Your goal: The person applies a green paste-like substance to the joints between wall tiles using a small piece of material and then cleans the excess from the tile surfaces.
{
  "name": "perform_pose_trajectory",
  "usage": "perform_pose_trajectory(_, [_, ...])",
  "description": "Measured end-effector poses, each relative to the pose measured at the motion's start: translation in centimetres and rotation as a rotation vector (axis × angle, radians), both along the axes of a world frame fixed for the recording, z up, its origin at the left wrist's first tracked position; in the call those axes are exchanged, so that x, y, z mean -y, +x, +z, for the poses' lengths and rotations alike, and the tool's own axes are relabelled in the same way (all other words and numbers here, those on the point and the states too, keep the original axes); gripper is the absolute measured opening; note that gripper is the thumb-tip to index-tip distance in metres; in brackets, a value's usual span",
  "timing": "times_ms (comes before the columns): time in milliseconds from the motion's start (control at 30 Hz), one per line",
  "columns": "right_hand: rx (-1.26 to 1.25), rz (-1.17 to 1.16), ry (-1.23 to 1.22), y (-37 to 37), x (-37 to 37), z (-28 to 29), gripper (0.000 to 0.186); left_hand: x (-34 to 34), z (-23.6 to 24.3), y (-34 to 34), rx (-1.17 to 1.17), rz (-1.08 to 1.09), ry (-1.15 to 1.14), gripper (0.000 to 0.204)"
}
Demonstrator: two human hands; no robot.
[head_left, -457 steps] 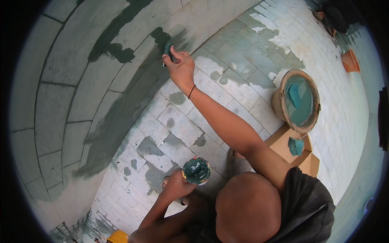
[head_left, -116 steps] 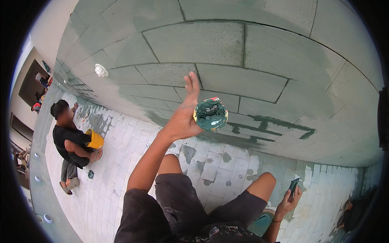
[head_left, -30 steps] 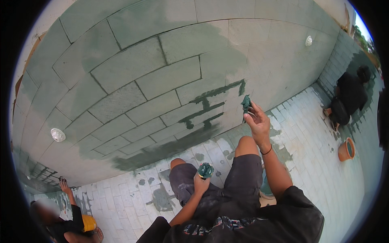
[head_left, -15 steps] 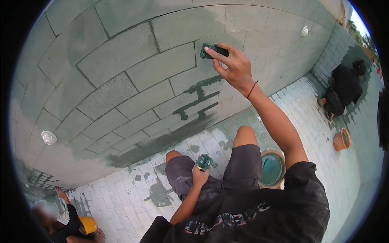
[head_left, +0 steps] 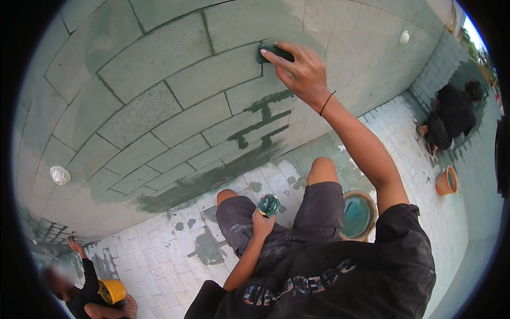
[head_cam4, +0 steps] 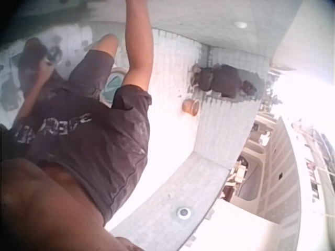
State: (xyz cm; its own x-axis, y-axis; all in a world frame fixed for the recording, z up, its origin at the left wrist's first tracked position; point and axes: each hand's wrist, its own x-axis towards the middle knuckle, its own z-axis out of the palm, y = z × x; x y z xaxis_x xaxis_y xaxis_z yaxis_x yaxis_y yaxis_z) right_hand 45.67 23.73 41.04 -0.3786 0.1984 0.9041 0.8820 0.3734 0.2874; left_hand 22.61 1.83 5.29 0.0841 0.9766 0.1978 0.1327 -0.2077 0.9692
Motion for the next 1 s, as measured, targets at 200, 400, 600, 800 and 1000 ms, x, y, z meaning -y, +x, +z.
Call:
perform_pose_trajectory(200, [-0.013, -0.056, 0.015, 0.0, -0.7, -0.4, 0.050, 0.2, 0.5, -0.2, 0.046, -0.016, -0.040, 0.021])
perform_pose_trajectory(400, [-0.062, -0.122, 0.015, 0.8, -0.4, -0.9, 0.049, 0.3, 0.7, -0.7, 0.041, -0.031, -0.058, 0.029])
perform_pose_trajectory(600, [-0.106, -0.034, 0.045, 0.1, 0.3, -0.4, 0.047, 0.2, -0.1, -0.6, 0.035, -0.018, -0.029, 0.032])
perform_pose_trajectory(800, [0.002, -0.076, 0.003, -0.4, -0.5, -1.1, 0.046, 0.3, -0.1, -0.7, 0.035, -0.033, -0.030, 0.034])
perform_pose_trajectory(1000, [-0.029, -0.119, 0.008, 1.1, -0.3, -1.8, 0.046, 0.2, 0.0, -0.7, 0.039, -0.064, -0.042, 0.036])
